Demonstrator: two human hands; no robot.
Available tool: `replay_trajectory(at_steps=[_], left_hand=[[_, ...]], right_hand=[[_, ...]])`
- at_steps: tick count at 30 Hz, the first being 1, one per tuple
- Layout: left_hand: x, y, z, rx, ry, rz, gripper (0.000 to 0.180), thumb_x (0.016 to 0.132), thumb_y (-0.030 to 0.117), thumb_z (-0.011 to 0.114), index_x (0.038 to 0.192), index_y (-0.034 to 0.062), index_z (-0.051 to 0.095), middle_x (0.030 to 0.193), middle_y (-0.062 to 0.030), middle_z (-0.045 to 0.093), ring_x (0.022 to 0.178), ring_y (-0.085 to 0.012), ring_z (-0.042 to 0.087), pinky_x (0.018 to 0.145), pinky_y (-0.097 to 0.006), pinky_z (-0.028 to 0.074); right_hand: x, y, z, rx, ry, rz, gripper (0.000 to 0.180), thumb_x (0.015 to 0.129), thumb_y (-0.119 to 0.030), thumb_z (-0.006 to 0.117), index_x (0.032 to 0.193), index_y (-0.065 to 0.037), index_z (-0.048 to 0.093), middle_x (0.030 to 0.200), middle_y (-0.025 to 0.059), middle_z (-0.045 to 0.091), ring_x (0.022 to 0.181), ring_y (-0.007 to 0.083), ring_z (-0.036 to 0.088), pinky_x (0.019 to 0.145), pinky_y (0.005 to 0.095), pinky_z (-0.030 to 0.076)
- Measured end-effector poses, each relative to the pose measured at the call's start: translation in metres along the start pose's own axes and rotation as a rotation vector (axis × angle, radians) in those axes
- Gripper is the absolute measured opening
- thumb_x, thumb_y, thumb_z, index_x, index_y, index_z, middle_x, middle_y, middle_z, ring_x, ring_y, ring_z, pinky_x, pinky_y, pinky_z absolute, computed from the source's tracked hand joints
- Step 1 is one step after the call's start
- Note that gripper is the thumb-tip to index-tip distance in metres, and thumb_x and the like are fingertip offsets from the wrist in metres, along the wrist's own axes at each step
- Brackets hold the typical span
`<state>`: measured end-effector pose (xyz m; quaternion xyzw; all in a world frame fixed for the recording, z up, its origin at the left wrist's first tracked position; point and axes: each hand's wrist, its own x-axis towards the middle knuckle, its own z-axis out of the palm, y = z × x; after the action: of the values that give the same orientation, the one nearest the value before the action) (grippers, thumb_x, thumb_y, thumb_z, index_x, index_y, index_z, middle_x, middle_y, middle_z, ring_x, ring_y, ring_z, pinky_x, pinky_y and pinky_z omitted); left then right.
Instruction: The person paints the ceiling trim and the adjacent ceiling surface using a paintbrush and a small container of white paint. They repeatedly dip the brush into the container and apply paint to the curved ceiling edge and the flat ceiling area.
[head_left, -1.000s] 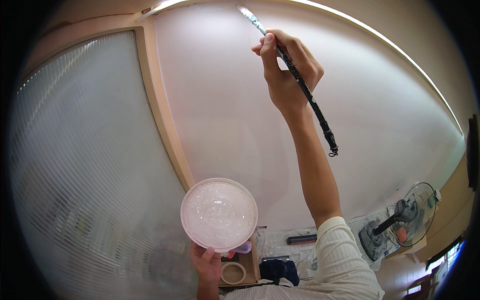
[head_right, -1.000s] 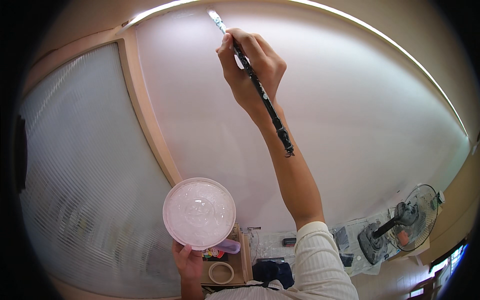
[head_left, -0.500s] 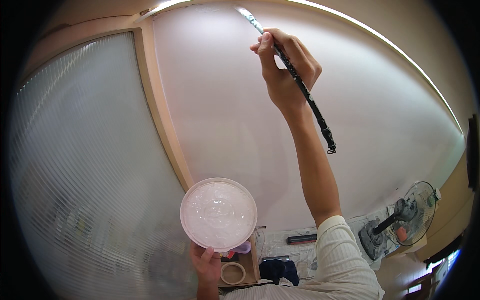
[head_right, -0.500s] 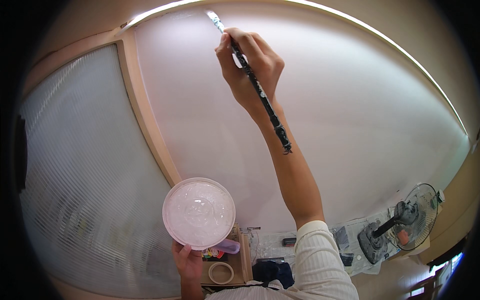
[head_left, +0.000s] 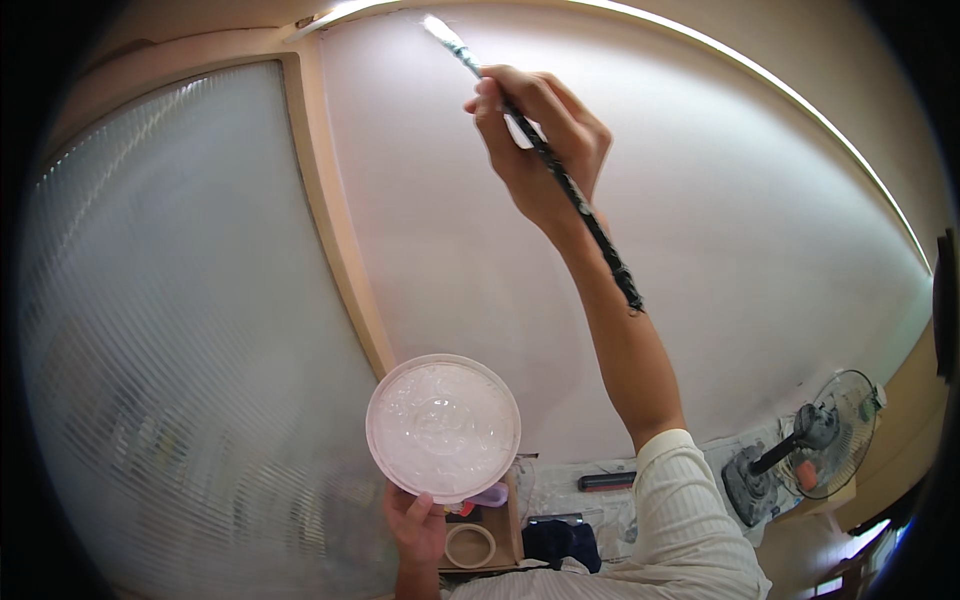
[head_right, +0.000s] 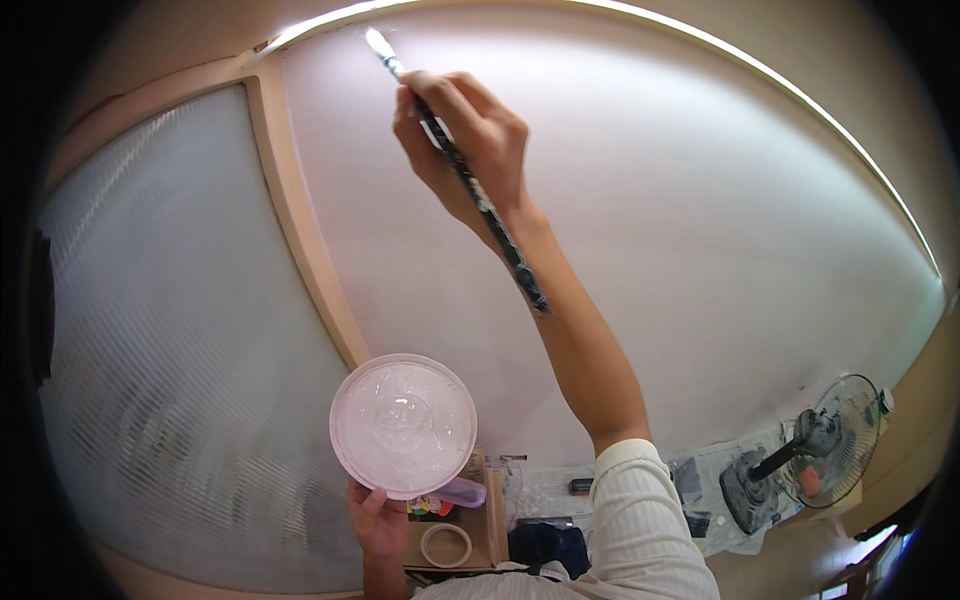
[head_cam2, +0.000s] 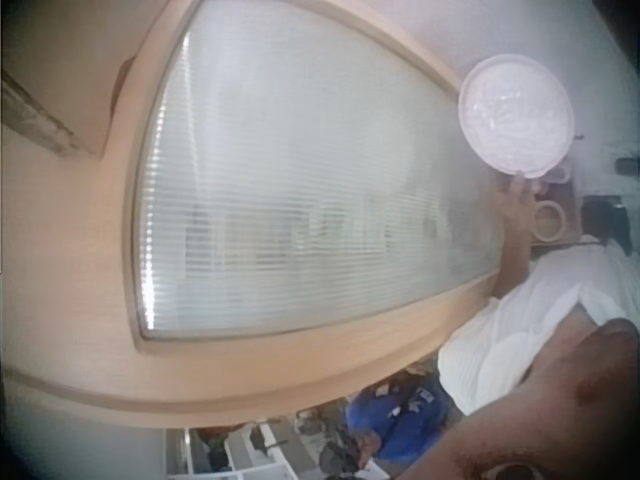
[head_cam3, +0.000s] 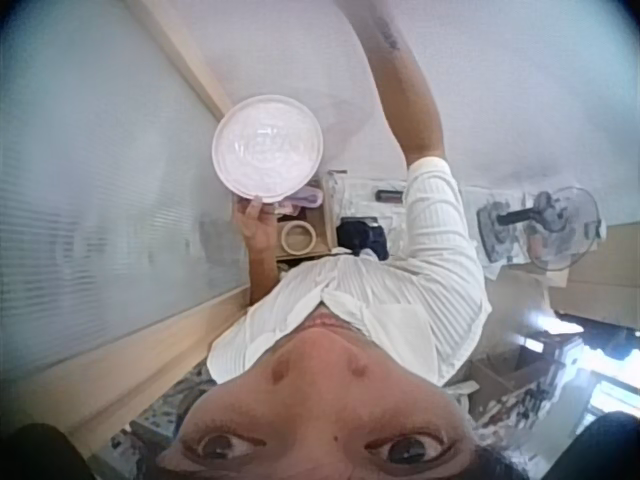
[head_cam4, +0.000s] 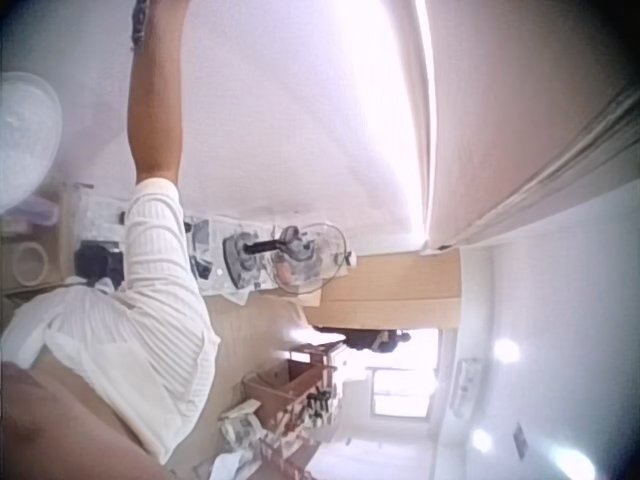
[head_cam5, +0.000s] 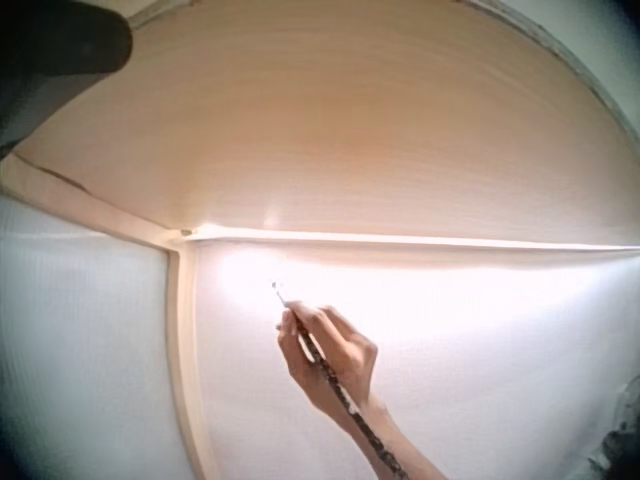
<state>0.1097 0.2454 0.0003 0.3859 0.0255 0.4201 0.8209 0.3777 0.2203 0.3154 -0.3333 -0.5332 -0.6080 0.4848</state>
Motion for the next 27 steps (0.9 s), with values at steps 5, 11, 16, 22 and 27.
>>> replay_trajectory(at_steps=[5, 11, 16, 22, 27], left_hand=[[0.001, 0.0, 0.003, 0.019, 0.018, 0.017, 0.064, 0.086, 0.011, 0.063, 0.141, -0.0082, 0.036, 0.136, -0.0207, 0.052, 0.123, -0.0281, 0.057, 0.103, -0.041, 0.05], [0.001, -0.003, -0.004, -0.028, 0.001, 0.004, 0.063, 0.085, 0.007, 0.063, 0.141, -0.0078, 0.037, 0.136, -0.0202, 0.053, 0.123, -0.0277, 0.057, 0.104, -0.041, 0.049], [0.0, -0.001, -0.003, -0.085, -0.003, -0.03, 0.062, 0.084, 0.001, 0.063, 0.141, -0.0061, 0.038, 0.135, -0.0182, 0.053, 0.125, -0.0262, 0.056, 0.107, -0.041, 0.047], [0.0, 0.002, 0.0, -0.087, -0.012, -0.057, 0.063, 0.084, -0.001, 0.062, 0.142, -0.0063, 0.037, 0.136, -0.0183, 0.053, 0.125, -0.0264, 0.056, 0.107, -0.04, 0.047], [0.0, 0.0, -0.002, -0.091, -0.013, -0.025, 0.062, 0.084, -0.002, 0.061, 0.142, -0.0057, 0.038, 0.136, -0.0177, 0.053, 0.126, -0.0261, 0.055, 0.107, -0.04, 0.047]], right_hand=[[0.003, 0.004, 0.017, 0.043, -0.028, -0.009, 0.007, 0.089, -0.005, 0.071, 0.096, -0.003, 0.071, 0.079, 0.0063, 0.071, 0.072, 0.0151, 0.074, 0.064, 0.0249, 0.061], [0.002, 0.01, 0.009, -0.057, -0.003, 0.013, 0.007, 0.089, -0.005, 0.071, 0.096, -0.003, 0.071, 0.079, 0.0061, 0.071, 0.072, 0.0154, 0.074, 0.063, 0.0244, 0.059], [-0.002, 0.01, -0.021, -0.129, 0.017, 0.053, 0.005, 0.09, -0.004, 0.071, 0.095, -0.002, 0.071, 0.079, 0.0069, 0.072, 0.073, 0.0158, 0.075, 0.065, 0.0243, 0.058], [-0.008, 0.003, -0.047, -0.169, 0.063, 0.074, 0.005, 0.091, 0.0, 0.068, 0.095, -0.001, 0.071, 0.079, 0.0084, 0.072, 0.074, 0.0174, 0.075, 0.064, 0.0252, 0.059], [-0.005, -0.006, -0.011, -0.064, -0.015, 0.011, 0.009, 0.089, -0.001, 0.07, 0.098, -0.002, 0.071, 0.079, 0.0063, 0.071, 0.072, 0.0153, 0.074, 0.064, 0.0242, 0.059]])
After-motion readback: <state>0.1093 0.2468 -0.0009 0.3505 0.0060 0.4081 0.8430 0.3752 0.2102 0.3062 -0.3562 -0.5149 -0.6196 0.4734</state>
